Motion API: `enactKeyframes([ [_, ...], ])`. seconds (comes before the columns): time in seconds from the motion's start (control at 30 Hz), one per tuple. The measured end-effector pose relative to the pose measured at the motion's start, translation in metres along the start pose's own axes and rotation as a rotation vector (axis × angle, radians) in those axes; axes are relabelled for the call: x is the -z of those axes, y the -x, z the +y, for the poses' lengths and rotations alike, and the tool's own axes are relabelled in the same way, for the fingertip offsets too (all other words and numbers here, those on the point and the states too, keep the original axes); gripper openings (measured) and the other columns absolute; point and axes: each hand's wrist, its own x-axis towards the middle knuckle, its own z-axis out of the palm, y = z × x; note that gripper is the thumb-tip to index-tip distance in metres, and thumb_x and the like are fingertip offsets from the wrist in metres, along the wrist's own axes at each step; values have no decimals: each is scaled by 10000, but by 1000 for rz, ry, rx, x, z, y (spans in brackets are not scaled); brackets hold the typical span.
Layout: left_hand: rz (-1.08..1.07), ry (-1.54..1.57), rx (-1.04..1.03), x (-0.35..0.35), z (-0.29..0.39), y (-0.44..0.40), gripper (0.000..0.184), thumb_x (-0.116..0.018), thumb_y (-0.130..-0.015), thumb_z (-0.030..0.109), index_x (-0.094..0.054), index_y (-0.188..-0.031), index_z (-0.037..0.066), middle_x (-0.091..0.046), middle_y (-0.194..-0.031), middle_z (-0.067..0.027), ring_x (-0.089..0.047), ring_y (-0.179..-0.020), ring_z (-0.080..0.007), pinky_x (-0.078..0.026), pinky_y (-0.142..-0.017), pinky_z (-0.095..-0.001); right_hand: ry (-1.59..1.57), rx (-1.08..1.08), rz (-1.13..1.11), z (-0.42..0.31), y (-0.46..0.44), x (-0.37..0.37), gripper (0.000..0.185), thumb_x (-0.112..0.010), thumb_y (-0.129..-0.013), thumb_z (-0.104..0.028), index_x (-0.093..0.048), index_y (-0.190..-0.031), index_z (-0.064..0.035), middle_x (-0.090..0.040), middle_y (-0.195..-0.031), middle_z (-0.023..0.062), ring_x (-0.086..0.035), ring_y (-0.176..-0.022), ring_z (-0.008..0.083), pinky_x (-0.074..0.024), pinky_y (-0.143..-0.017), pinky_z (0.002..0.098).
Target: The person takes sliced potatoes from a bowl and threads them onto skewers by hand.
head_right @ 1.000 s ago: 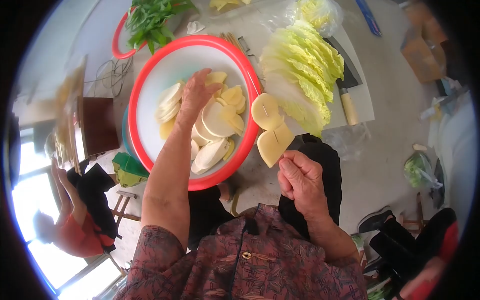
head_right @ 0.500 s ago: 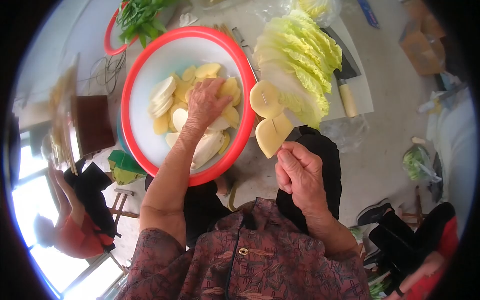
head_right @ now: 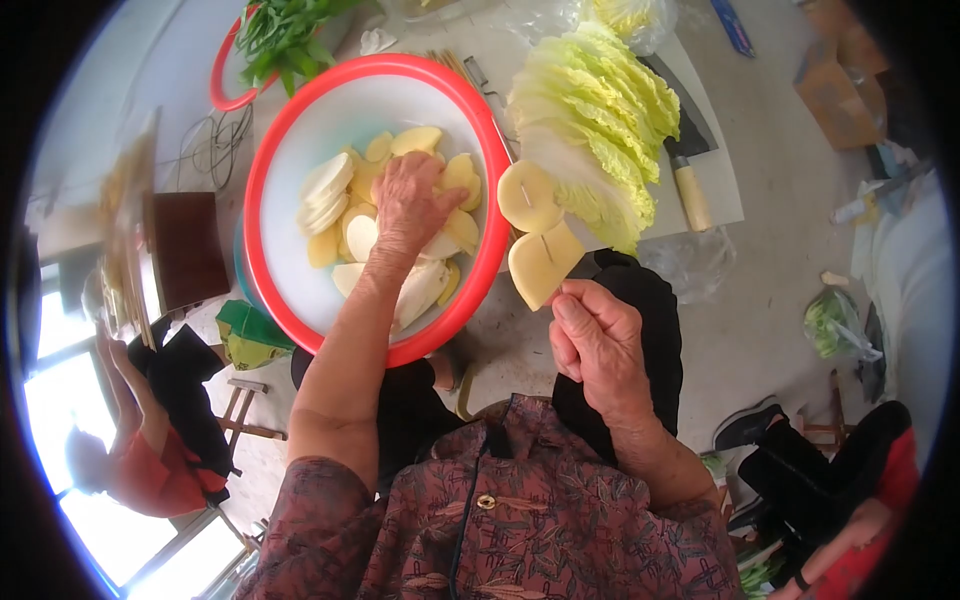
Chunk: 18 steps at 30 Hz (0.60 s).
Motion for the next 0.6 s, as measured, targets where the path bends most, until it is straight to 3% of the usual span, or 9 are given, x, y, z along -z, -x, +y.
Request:
enactKeyframes([
  [0.07,79,-6,-26,-6,-7,-3,215,-728,-714,179,-635,-876,73,-617,-950,-52,-559,-910,-209,-427,-813,-364,0,6,0,0,0,0,205,-491,-965,-170,-567,-1036,7,-387,-517,-14,-298,-400,46,-246,-363,211],
  [0.13,-77,652,377,-5,-22,-7,200,-684,-756,94,-610,-936,45,-608,-837,-27,-564,-776,-131,-446,-714,-276,-5,10,0,0,1,0,209,-491,-965,-173,-569,-1033,8,-388,-520,-16,-296,-403,43,-245,-364,209],
  [0.17,-23,838,380,-5,-27,-5,169,-632,-784,26,-598,-949,14,-587,-775,-14,-535,-703,-80,-432,-640,-209,2,4,-5,-1,1,1,214,-490,-967,-180,-570,-1029,8,-386,-521,-20,-295,-405,41,-243,-365,206],
  [0.2,-22,836,379,-2,-26,-3,169,-632,-784,26,-598,-949,14,-587,-775,-14,-535,-703,-80,-432,-640,-209,11,-1,-12,-1,1,1,220,-488,-968,-187,-572,-1024,8,-385,-521,-23,-294,-408,39,-241,-366,204],
  [0.27,77,1202,544,7,-23,1,148,-644,-777,33,-614,-919,1,-594,-798,-25,-536,-723,-94,-434,-646,-219,27,1,-15,-2,0,-1,224,-486,-969,-193,-574,-1020,7,-384,-521,-25,-293,-408,37,-237,-366,203],
  [0.33,93,1169,568,21,-16,5,182,-626,-758,27,-619,-932,-24,-604,-822,-50,-537,-743,-99,-437,-646,-222,46,1,-16,-2,0,-1,228,-484,-971,-198,-576,-1016,6,-383,-521,-26,-292,-409,35,-233,-367,202],
  [0.4,116,726,476,28,-25,10,266,-629,-703,72,-628,-945,-39,-625,-728,-86,-585,-676,-142,-479,-655,-273,43,3,-25,-1,0,-1,229,-484,-971,-201,-577,-1011,5,-384,-520,-27,-291,-408,32,-229,-365,201],
  [0.5,-97,561,469,41,-34,22,265,-608,-714,93,-653,-952,-15,-638,-708,-82,-601,-660,-154,-486,-669,-286,43,1,-1,0,1,-2,223,-485,-971,-197,-580,-1003,2,-389,-521,-27,-289,-407,30,-227,-362,201],
  [0.6,-82,616,370,37,-27,33,223,-603,-730,109,-677,-922,21,-629,-667,-70,-596,-622,-148,-484,-664,-282,52,-1,4,-1,2,-3,218,-489,-969,-196,-582,-996,-1,-398,-525,-26,-289,-407,28,-227,-360,198],
])
